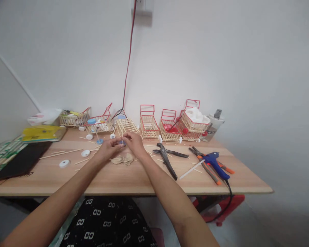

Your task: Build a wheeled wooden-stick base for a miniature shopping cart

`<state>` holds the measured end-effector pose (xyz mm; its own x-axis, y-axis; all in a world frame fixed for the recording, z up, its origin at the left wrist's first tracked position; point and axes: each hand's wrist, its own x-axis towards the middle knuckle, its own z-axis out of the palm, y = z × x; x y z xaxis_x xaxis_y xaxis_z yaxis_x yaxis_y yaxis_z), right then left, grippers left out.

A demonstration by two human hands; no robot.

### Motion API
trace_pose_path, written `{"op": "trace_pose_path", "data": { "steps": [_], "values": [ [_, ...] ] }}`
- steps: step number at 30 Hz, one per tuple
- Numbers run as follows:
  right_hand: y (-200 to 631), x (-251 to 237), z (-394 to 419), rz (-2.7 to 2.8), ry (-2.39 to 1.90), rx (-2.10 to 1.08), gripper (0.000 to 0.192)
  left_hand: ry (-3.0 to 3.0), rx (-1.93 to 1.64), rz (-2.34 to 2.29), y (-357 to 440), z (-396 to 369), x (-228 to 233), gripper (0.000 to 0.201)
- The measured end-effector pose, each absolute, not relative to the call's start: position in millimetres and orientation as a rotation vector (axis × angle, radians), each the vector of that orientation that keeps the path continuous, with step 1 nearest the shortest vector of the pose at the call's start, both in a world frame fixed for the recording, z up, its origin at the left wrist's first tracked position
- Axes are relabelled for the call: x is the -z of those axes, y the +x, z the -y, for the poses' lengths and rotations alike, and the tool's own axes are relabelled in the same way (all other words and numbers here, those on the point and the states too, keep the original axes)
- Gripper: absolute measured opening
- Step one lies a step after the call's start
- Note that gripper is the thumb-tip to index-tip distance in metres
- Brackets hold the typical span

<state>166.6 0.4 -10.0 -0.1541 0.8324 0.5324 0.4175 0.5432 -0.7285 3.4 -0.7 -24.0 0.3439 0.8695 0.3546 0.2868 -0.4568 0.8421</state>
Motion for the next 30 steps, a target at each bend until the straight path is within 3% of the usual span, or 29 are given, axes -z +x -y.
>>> {"op": "trace_pose_path", "data": {
  "steps": [13,18,30],
  "values": [
    [167.0,4.3,4.1,1.801,-0.992,-0.534,0.013,1.963,-1.064,-0.928,2.3,2.3,24.9,0.043],
    [167.0,4.0,4.3,1.775,-1.013,-0.504,0.016,1.953,-1.086,-0.944,2.1,1.4,26.6,0.051],
    [164.8,5.3,6.2,1.775,-0.997,-0.481,0.017,1.991,-1.107,-0.981,1.9,6.3,20.3,0.039]
  ]
}}
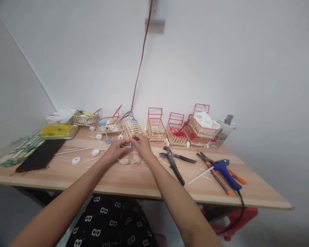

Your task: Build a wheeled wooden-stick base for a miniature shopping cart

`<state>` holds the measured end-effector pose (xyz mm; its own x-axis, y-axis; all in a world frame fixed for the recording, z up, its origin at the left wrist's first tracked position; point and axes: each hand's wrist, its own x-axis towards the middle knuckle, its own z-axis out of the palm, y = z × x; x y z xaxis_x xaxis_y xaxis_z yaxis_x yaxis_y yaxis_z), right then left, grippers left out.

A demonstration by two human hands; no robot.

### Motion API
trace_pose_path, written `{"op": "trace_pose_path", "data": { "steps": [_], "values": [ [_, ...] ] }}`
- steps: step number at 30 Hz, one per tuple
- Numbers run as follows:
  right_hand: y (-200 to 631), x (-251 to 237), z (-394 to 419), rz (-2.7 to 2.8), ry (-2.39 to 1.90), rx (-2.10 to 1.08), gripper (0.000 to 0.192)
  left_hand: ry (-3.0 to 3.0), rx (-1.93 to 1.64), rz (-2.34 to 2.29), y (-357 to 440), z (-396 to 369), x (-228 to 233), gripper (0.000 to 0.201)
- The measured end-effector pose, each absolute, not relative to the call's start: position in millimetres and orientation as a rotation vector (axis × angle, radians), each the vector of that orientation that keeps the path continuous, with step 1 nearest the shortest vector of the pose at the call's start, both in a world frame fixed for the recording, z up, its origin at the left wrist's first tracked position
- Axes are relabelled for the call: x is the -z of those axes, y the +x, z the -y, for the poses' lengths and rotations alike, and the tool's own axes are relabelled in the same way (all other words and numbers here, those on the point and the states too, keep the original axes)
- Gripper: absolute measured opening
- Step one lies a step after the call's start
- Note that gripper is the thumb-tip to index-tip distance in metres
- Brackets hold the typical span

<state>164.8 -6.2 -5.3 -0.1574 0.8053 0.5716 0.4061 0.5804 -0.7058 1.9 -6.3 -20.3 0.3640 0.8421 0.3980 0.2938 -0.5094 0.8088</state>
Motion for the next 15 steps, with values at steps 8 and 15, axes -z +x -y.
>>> {"op": "trace_pose_path", "data": {
  "steps": [8,15],
  "values": [
    [164.5,7.0,4.5,1.756,-0.993,-0.476,0.02,1.99,-1.111,-0.979,2.3,5.4,20.4,0.045],
    [166.3,6.9,4.5,1.782,-0.972,-0.484,0.016,2.001,-1.121,-0.978,2.1,9.1,17.3,0.04]
  ]
}}
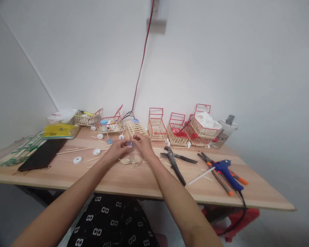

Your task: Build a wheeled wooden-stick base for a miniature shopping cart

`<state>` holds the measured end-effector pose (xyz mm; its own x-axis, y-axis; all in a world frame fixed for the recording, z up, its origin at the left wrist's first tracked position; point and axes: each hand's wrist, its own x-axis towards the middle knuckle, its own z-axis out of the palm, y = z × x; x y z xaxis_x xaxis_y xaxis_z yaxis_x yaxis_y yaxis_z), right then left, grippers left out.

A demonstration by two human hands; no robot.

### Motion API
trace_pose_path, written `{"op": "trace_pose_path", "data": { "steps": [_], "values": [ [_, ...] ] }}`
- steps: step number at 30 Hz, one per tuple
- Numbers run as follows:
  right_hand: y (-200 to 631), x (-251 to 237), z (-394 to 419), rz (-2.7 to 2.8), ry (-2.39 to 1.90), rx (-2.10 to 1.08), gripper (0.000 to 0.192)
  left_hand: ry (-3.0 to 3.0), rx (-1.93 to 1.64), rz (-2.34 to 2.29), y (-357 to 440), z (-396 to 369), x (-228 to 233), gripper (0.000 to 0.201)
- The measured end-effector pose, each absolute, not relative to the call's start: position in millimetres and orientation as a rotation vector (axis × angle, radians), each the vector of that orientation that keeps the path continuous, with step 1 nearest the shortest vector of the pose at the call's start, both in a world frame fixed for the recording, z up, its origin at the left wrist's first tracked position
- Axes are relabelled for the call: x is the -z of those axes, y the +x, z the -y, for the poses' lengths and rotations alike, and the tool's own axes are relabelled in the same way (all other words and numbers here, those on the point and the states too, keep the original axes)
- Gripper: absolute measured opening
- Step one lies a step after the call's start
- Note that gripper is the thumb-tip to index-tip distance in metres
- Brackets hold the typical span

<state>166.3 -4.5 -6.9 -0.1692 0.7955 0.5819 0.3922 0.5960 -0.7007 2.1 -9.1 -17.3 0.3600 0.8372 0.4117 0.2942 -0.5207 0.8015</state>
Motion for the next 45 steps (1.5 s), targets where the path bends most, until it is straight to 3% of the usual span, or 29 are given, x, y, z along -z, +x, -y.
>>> {"op": "trace_pose_path", "data": {
  "steps": [45],
  "values": [
    [166.1,6.3,3.7,1.789,-0.988,-0.488,0.017,1.971,-1.14,-0.979,1.8,5.8,21.1,0.043]
  ]
}}
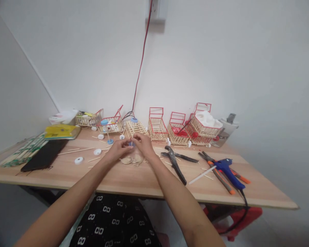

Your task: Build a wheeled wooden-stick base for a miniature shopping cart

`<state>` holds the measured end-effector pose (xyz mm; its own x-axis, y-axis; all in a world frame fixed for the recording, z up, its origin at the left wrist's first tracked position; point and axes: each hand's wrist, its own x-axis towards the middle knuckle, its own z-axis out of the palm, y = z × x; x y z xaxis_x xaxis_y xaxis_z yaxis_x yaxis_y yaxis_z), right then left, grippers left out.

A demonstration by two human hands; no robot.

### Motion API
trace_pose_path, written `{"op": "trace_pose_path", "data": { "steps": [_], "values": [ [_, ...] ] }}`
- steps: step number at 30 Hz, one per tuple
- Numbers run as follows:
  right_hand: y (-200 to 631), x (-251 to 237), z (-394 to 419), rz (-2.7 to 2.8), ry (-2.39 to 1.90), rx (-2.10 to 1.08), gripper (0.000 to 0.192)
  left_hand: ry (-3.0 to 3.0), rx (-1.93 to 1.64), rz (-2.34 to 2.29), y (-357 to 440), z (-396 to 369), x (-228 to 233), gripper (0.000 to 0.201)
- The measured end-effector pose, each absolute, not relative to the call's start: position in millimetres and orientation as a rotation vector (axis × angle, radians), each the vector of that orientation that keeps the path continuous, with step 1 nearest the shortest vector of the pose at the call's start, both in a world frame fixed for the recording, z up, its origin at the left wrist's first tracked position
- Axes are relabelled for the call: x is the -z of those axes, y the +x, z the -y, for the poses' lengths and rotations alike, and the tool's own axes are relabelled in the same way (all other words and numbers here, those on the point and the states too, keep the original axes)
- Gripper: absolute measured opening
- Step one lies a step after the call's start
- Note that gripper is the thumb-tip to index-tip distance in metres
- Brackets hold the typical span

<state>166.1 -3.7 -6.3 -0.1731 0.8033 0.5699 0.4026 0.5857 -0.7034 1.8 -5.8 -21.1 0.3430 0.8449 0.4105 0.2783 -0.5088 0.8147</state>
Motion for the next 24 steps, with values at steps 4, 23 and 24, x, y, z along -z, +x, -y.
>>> {"op": "trace_pose_path", "data": {
  "steps": [4,23,24],
  "values": [
    [165.7,5.2,4.9,1.799,-0.983,-0.501,0.018,1.963,-1.136,-1.004,1.8,6.0,20.8,0.038],
    [166.3,7.0,2.6,1.804,-0.982,-0.523,0.018,1.946,-1.07,-0.913,4.2,12.9,17.9,0.039],
    [166.5,7.2,2.1,1.805,-0.984,-0.528,0.018,1.944,-1.068,-0.908,4.4,13.6,17.3,0.04]
  ]
}}
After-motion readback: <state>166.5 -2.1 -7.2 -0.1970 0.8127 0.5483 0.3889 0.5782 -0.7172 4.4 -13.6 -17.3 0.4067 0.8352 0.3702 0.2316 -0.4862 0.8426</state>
